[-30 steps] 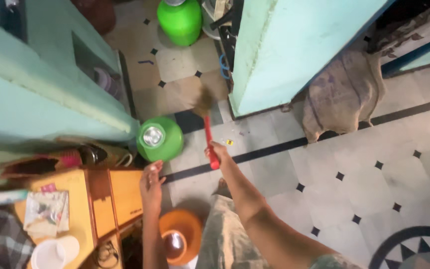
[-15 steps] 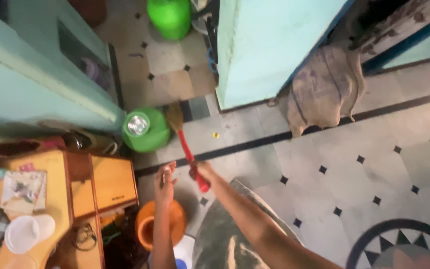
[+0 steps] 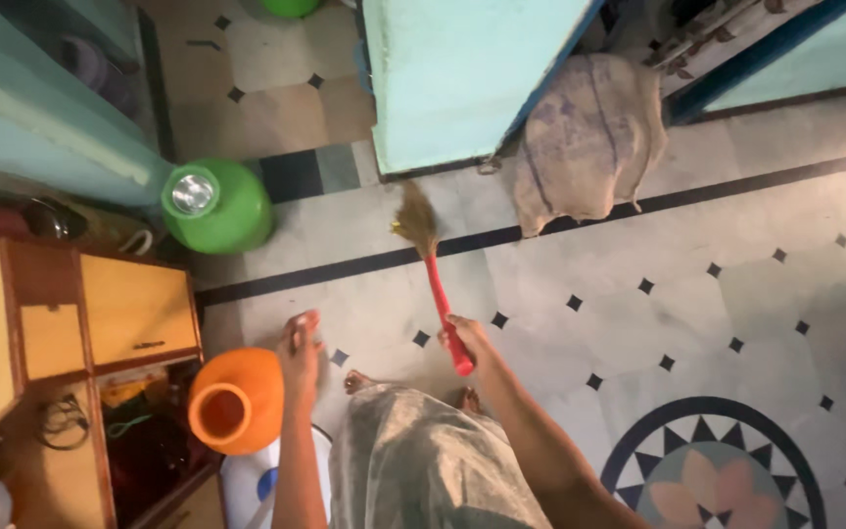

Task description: The person sweeps the floor using a broom, moving trash and debris toward a central area, and then moves a blue stool and several bags to sweep the space underneath them.

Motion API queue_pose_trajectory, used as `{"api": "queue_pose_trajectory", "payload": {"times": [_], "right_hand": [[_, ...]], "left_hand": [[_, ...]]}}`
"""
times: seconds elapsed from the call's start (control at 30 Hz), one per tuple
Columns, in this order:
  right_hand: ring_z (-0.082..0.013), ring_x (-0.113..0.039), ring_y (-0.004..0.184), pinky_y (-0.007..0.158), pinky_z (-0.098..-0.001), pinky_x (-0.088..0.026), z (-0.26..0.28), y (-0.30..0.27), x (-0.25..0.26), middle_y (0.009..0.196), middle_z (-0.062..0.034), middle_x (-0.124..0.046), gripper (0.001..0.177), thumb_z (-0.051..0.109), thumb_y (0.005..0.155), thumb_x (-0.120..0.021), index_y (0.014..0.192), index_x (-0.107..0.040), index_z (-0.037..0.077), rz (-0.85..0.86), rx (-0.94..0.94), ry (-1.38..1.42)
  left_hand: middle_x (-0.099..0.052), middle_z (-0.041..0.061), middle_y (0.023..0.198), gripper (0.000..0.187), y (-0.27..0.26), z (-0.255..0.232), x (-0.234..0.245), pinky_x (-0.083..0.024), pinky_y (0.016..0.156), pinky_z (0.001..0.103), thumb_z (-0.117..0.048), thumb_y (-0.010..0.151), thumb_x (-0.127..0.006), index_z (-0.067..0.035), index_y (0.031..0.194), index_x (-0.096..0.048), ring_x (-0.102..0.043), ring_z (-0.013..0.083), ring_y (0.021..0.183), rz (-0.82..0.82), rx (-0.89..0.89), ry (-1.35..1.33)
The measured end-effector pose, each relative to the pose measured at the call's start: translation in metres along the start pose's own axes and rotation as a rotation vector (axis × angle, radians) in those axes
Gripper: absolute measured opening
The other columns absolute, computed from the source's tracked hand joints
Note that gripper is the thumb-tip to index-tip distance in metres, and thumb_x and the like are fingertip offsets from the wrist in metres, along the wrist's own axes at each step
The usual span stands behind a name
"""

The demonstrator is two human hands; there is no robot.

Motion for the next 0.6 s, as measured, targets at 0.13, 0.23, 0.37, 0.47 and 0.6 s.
{"api": "queue_pose_trajectory", "payload": {"times": [0.13,0.23,0.37,0.47,0.6], "right_hand": [[-0.0156,-0.055,0.048,0.042,-0.0317,-0.046,-0.038,-0.029,-0.026,0.065,-0.0076,-0.06,0.02,0.022,0.103,-0.054,0.099,-0.064,0.005,-0.037,0.18,-0.098],[-0.0188,-0.056,0.046,0.04,-0.0354,-0.047,-0.08,-0.055,-0.068,0.064,-0.0109,-0.06,0.016,0.016,0.1,-0.053,0.108,-0.067,0.01,-0.001,0.216,-0.178],[-0.0165,-0.063,0.053,0.046,-0.0329,-0.053,-0.106,-0.041,-0.13,0.077,-0.007,-0.073,0.027,0.023,0.104,-0.041,0.11,-0.064,0.01,0.332,-0.134,-0.108],[-0.0178,-0.062,0.05,0.043,-0.0358,-0.051,-0.102,-0.006,-0.153,0.071,-0.0094,-0.069,0.023,0.018,0.102,-0.051,0.101,-0.067,0.003,0.423,-0.063,-0.46],[-0.019,-0.06,0.047,0.041,-0.0384,-0.05,-0.093,0.044,-0.148,0.063,-0.0123,-0.065,0.026,0.016,0.101,-0.057,0.094,-0.07,-0.006,0.389,-0.034,-0.776]], "left_hand": [[-0.069,0.005,0.129,0.044,-0.028,-0.018,-0.08,-0.053,0.091,0.036,-0.045,0.104,-0.048,-0.009,0.124,-0.065,-0.062,0.0183,0.124,0.138,-0.02,0.01],[-0.07,0.006,0.127,0.045,-0.052,-0.024,-0.11,-0.052,0.091,0.036,-0.045,0.105,-0.048,-0.008,0.124,-0.066,-0.063,0.0195,0.121,0.146,-0.021,0.01],[-0.069,0.006,0.129,0.046,-0.074,-0.016,-0.104,-0.053,0.092,0.037,-0.044,0.104,-0.048,-0.007,0.125,-0.065,-0.063,0.0178,0.124,0.126,-0.034,0.042],[-0.073,0.01,0.126,0.047,-0.092,-0.004,-0.069,-0.054,0.096,0.036,-0.044,0.108,-0.049,-0.004,0.126,-0.068,-0.068,0.0229,0.116,0.049,-0.191,0.137],[-0.069,0.014,0.13,0.048,-0.103,0.028,-0.035,-0.05,0.101,0.038,-0.043,0.108,-0.051,-0.002,0.128,-0.064,-0.064,0.0236,0.124,0.001,-0.154,0.053]]}}
Point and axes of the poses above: each hand's wrist, its own y-axis towards the middle knuckle, its own x-axis out of the back of the hand, z = x × y, the point moved 6 cm from there along y, towards the middle knuckle
